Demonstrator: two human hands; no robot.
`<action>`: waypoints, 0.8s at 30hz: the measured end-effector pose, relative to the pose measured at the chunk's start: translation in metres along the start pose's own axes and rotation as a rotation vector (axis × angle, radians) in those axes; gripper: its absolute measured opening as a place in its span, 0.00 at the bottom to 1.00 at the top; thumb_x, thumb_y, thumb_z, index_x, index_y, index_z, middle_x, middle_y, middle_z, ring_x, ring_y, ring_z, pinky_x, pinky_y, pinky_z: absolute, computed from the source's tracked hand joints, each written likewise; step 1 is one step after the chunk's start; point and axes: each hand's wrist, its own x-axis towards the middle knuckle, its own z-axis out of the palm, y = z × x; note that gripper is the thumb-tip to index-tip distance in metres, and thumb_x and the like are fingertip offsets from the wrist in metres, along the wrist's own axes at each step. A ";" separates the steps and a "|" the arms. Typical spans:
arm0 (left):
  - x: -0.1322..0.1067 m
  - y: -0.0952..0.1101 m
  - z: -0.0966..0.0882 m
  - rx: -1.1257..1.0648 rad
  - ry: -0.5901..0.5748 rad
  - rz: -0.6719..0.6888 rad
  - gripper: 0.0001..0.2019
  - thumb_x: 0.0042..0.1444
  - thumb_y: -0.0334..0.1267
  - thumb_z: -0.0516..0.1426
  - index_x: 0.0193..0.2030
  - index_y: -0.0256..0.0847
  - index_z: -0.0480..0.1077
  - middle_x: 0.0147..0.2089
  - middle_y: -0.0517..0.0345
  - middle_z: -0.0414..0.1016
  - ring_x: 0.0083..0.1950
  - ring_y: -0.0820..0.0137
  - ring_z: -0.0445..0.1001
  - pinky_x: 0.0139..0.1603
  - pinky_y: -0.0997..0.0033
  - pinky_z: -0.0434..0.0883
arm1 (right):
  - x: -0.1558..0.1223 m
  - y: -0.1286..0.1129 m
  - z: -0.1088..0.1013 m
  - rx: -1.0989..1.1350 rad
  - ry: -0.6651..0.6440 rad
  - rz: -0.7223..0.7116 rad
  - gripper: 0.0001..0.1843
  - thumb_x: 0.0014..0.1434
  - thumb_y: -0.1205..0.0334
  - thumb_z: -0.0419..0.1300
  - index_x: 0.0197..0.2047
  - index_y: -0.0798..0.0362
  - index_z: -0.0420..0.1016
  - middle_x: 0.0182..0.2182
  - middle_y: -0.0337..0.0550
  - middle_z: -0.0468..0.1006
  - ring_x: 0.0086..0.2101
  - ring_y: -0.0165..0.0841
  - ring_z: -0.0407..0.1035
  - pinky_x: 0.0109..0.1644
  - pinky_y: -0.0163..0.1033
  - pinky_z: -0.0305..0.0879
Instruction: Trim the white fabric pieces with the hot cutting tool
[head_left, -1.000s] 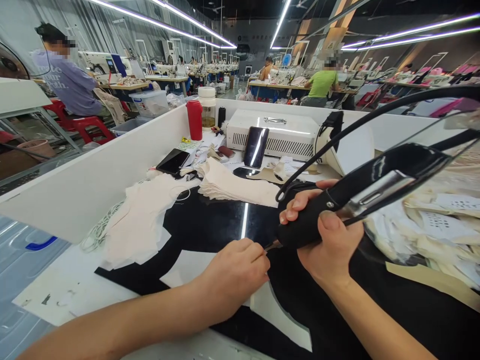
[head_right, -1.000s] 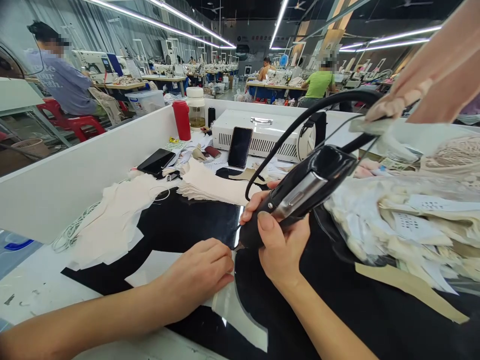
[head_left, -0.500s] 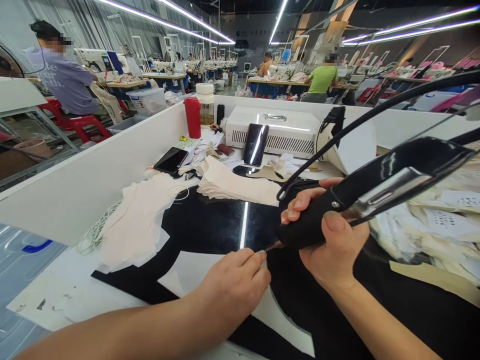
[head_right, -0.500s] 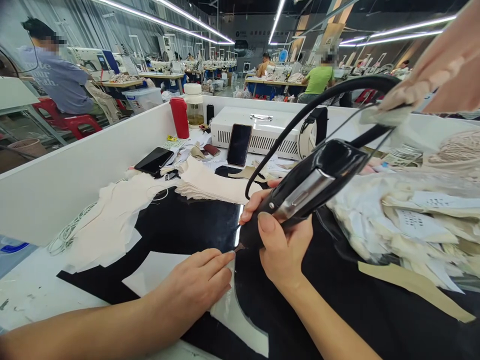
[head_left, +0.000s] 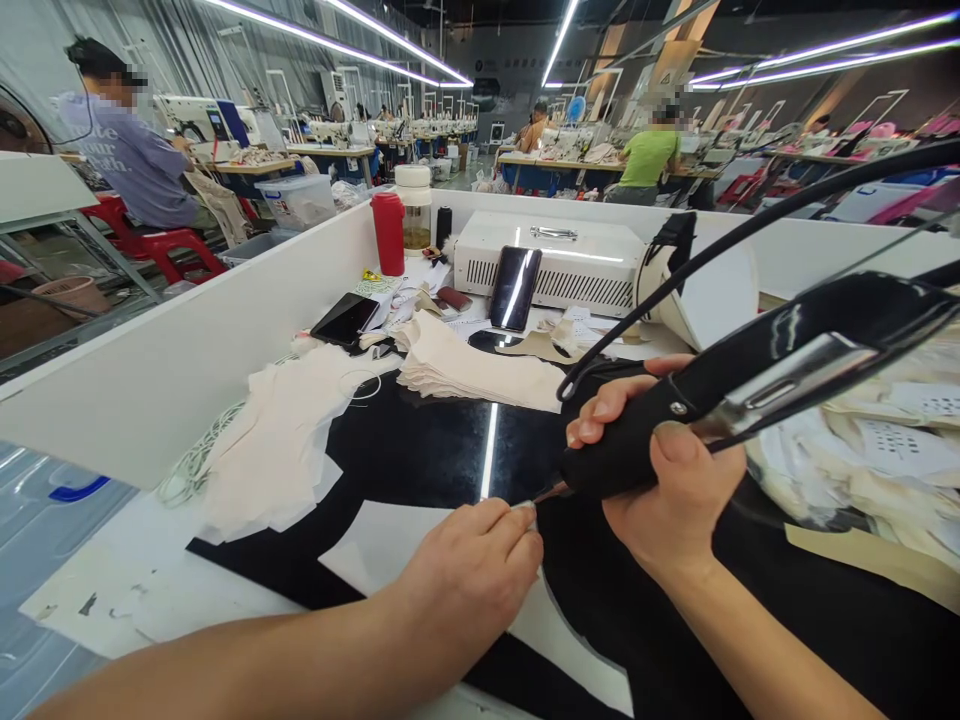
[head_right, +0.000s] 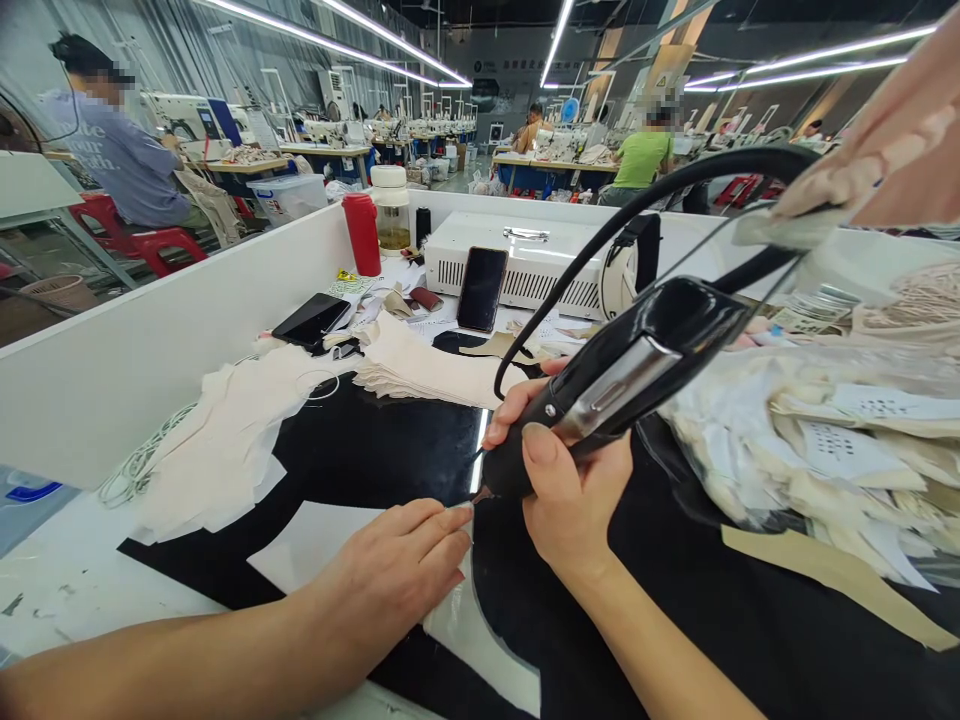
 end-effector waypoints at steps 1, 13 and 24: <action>-0.001 0.000 0.002 0.004 0.007 -0.001 0.12 0.80 0.25 0.54 0.51 0.34 0.80 0.57 0.51 0.89 0.48 0.66 0.85 0.54 0.66 0.84 | 0.001 0.000 0.000 0.000 -0.003 -0.002 0.24 0.58 0.43 0.81 0.50 0.42 0.79 0.30 0.31 0.79 0.24 0.33 0.75 0.28 0.41 0.77; -0.005 0.002 0.010 0.143 0.039 0.056 0.09 0.79 0.25 0.57 0.55 0.31 0.80 0.56 0.48 0.89 0.48 0.67 0.85 0.50 0.67 0.83 | 0.002 -0.006 0.000 0.050 0.010 0.018 0.25 0.54 0.46 0.84 0.48 0.44 0.81 0.28 0.32 0.81 0.23 0.33 0.74 0.26 0.39 0.76; 0.000 0.006 0.010 0.093 0.192 0.002 0.09 0.79 0.24 0.58 0.51 0.31 0.81 0.52 0.52 0.90 0.45 0.66 0.85 0.44 0.67 0.82 | -0.001 -0.004 0.001 0.025 -0.004 0.013 0.21 0.59 0.49 0.81 0.48 0.43 0.80 0.28 0.31 0.80 0.23 0.33 0.75 0.28 0.39 0.77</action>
